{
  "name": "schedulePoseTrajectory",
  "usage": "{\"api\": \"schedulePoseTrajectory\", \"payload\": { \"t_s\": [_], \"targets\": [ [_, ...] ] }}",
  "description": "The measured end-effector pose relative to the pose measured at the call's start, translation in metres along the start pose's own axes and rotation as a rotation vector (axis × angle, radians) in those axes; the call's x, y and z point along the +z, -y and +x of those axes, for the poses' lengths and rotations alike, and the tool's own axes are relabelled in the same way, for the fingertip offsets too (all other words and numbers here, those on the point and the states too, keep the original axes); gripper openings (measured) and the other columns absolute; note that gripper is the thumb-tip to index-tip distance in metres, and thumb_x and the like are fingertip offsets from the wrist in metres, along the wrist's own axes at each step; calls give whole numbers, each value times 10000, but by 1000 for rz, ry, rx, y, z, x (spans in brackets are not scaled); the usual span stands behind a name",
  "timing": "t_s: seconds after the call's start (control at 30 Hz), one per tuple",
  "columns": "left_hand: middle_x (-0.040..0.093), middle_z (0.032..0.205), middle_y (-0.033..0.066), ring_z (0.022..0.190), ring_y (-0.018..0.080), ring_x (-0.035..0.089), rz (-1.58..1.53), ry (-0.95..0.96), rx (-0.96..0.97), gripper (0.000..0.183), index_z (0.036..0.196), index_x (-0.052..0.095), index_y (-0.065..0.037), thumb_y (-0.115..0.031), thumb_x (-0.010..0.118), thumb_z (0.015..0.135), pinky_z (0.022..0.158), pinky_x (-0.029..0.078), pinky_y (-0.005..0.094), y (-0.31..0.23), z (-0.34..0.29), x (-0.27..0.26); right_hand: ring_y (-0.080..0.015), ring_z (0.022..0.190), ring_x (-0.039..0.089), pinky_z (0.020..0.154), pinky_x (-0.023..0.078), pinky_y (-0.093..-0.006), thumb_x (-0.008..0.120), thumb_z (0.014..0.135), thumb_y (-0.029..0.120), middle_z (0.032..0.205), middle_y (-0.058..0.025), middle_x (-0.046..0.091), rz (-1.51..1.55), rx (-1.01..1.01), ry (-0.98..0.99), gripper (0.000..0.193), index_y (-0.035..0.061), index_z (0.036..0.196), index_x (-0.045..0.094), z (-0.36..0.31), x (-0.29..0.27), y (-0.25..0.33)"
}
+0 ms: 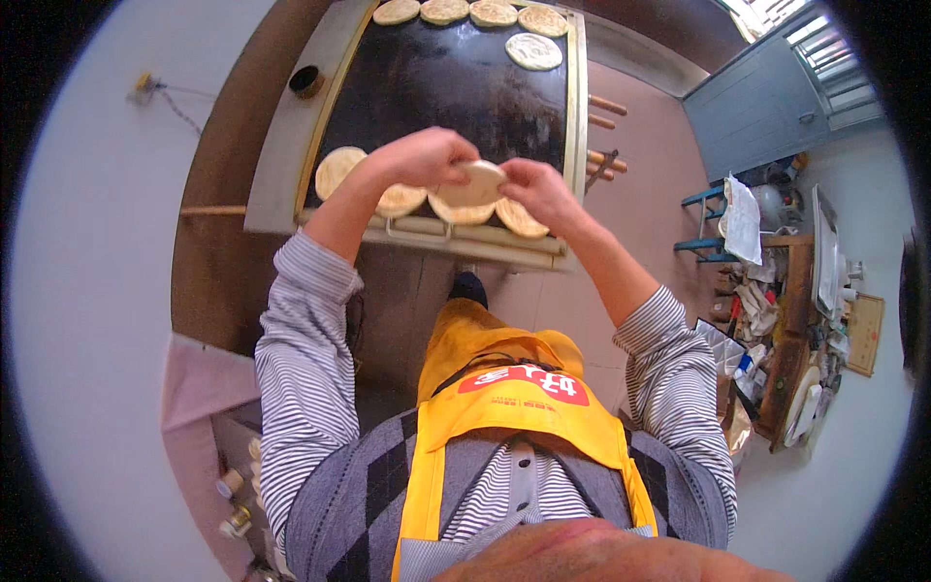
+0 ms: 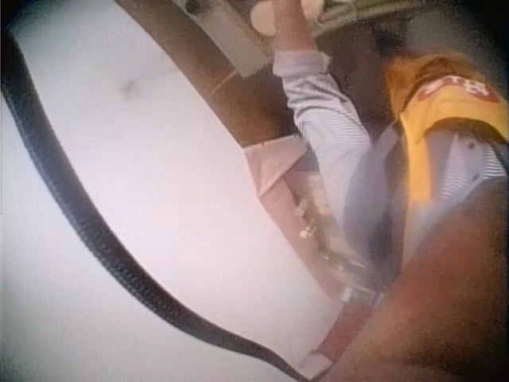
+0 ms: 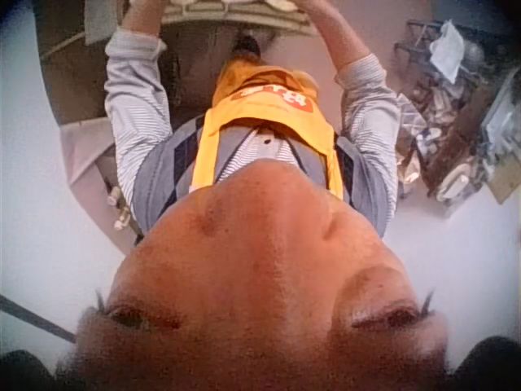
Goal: The person flips cooking flatbreads on a griddle using a metal spatula, then moves to a prep table to roll dough balls into flat rounds with a rolling pin and places them on the griddle. The person repeats this cycle of rolling and placing dough while managing the cooking flatbreads.
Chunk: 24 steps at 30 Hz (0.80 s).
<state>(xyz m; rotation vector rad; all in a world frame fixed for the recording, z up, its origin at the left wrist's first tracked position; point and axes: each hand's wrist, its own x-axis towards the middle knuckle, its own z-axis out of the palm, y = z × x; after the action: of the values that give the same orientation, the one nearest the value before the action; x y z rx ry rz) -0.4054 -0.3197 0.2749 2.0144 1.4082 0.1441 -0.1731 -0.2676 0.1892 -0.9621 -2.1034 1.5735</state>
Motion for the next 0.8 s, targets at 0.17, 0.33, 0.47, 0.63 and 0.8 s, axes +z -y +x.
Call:
{"api": "schedulePoseTrajectory", "payload": {
  "t_s": [0.17,0.33,0.47,0.63,0.8],
  "targets": [
    [727,982,174,873,270,707,-42,-291,21,248,1086,715,-51,-79,680,841,802,542,376,117,136,-78,-354,944,699,824,538,-415,625,867,112,975,-212,712,-339,-87,-270,225,33,1060,709,178,-66,-5],
    [648,1232,149,1177,311,606,312,-414,69,387,1298,615,-132,-98,624,912,991,473,452,215,226,-85,-372,1071,648,920,518,-441,566,872,65,1118,-200,681,-620,-304,-379,294,53,1143,678,305,-92,-50],
    [425,1529,117,1446,297,356,406,-393,51,490,1467,451,-128,-250,535,1000,1180,254,558,272,256,-47,-363,1200,583,990,498,-435,545,853,30,1290,-172,612,-758,-339,-472,361,58,1196,654,336,-89,-92],
    [250,1625,145,1520,313,187,435,-471,-82,642,1545,328,-104,-473,423,1028,1217,154,556,277,290,-25,-409,1334,457,1103,398,-458,519,889,52,1388,-261,509,-1131,-150,-376,438,40,1325,562,330,-122,-138],
    [90,1676,107,1549,291,47,490,-353,-216,716,1593,220,-141,-572,311,1029,1226,62,552,267,298,-22,-441,1388,397,1152,338,-472,493,898,41,1456,-286,446,-1117,-136,-445,480,33,1377,531,323,-122,-155]
  ]
}}
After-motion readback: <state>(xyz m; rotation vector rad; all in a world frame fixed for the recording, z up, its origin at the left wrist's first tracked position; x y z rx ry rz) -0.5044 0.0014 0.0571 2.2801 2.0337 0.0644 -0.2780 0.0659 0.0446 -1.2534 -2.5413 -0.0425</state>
